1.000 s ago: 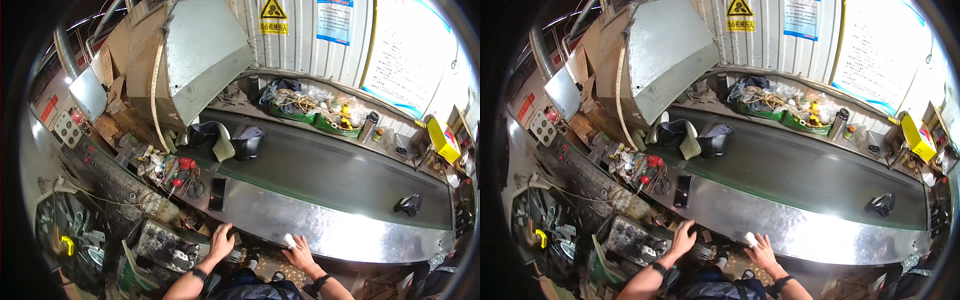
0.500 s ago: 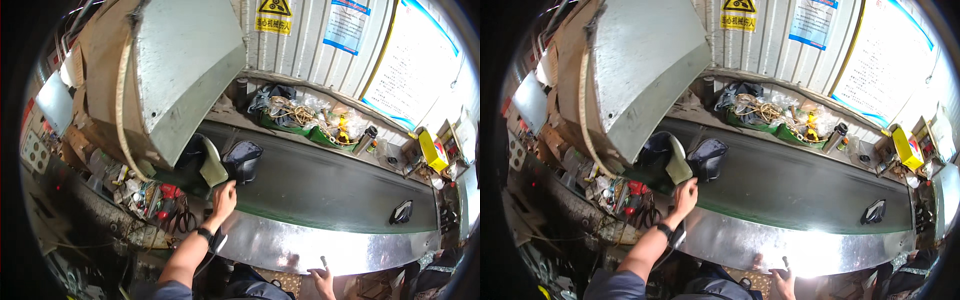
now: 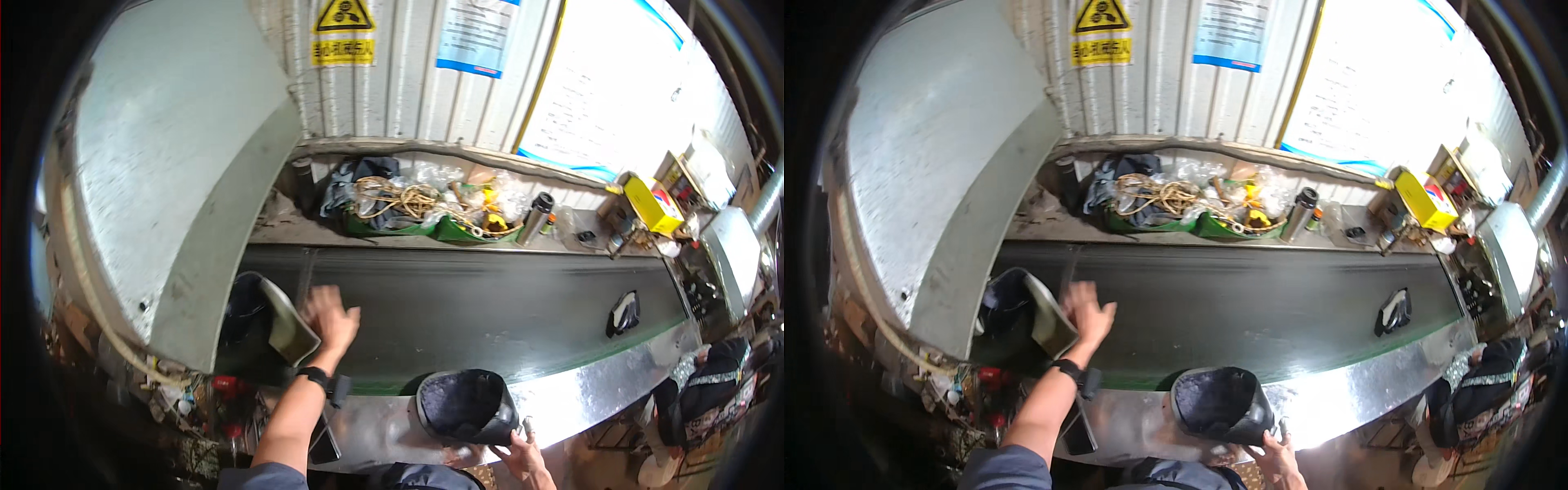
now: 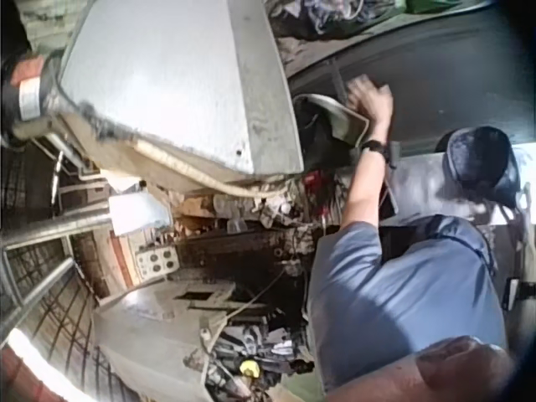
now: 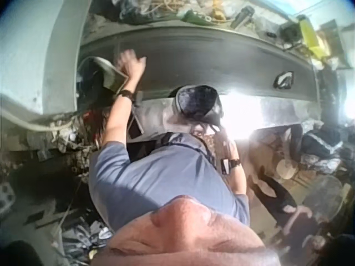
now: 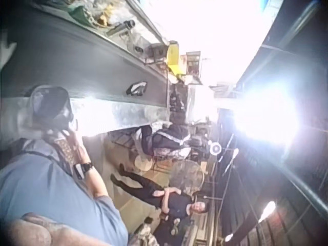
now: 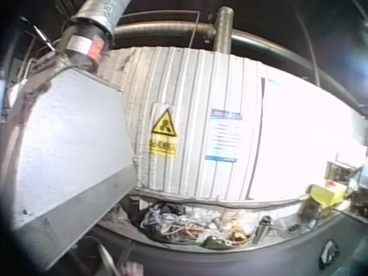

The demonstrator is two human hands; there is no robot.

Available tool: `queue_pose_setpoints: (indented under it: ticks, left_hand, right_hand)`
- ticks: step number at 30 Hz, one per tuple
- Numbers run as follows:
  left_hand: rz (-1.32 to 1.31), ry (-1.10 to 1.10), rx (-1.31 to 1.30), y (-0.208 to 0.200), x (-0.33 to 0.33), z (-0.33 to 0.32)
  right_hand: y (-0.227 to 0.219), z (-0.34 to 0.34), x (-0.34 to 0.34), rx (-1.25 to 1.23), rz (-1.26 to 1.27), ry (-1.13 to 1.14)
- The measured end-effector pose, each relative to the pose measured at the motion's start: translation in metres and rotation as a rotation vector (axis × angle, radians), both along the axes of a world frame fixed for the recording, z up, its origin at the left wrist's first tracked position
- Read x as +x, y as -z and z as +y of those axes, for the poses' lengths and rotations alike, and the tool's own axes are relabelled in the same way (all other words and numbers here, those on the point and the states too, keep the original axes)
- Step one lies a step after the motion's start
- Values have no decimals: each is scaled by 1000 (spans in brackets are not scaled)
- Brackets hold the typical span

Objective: Operating a lasting machine to shape shoe uppers in a factory.

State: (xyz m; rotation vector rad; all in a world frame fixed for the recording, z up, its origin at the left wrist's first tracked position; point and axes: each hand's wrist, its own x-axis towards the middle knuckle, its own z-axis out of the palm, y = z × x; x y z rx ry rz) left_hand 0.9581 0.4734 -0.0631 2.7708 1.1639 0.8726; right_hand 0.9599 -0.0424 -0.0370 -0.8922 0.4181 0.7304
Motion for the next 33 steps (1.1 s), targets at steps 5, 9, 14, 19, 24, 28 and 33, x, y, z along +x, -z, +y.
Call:
queue_pose_setpoints:
  ticks: [5,9,14,19,24,28,33]
  left_hand:
    - [169,-757,-613,70,-80,42]
    - [-50,-774,-956,54,-116,23]
    - [162,-351,-506,-17,-135,-47]
    - [51,409,-76,-78,-126,-174]
    - [101,801,154,-51,-136,-283]
    - [-52,1104,156,-34,-126,-353]
    - [69,1342,8,-16,-116,-391]
  right_hand:
    - [5,-32,-12,-76,31,51]
    - [-6,-44,-6,53,64,-63]
    - [26,-62,2,201,94,-234]
    - [36,-77,17,225,29,-205]
    - [25,-87,28,182,37,-168]
    - [33,-123,30,51,-25,-46]
    - [36,-155,27,66,-15,71]
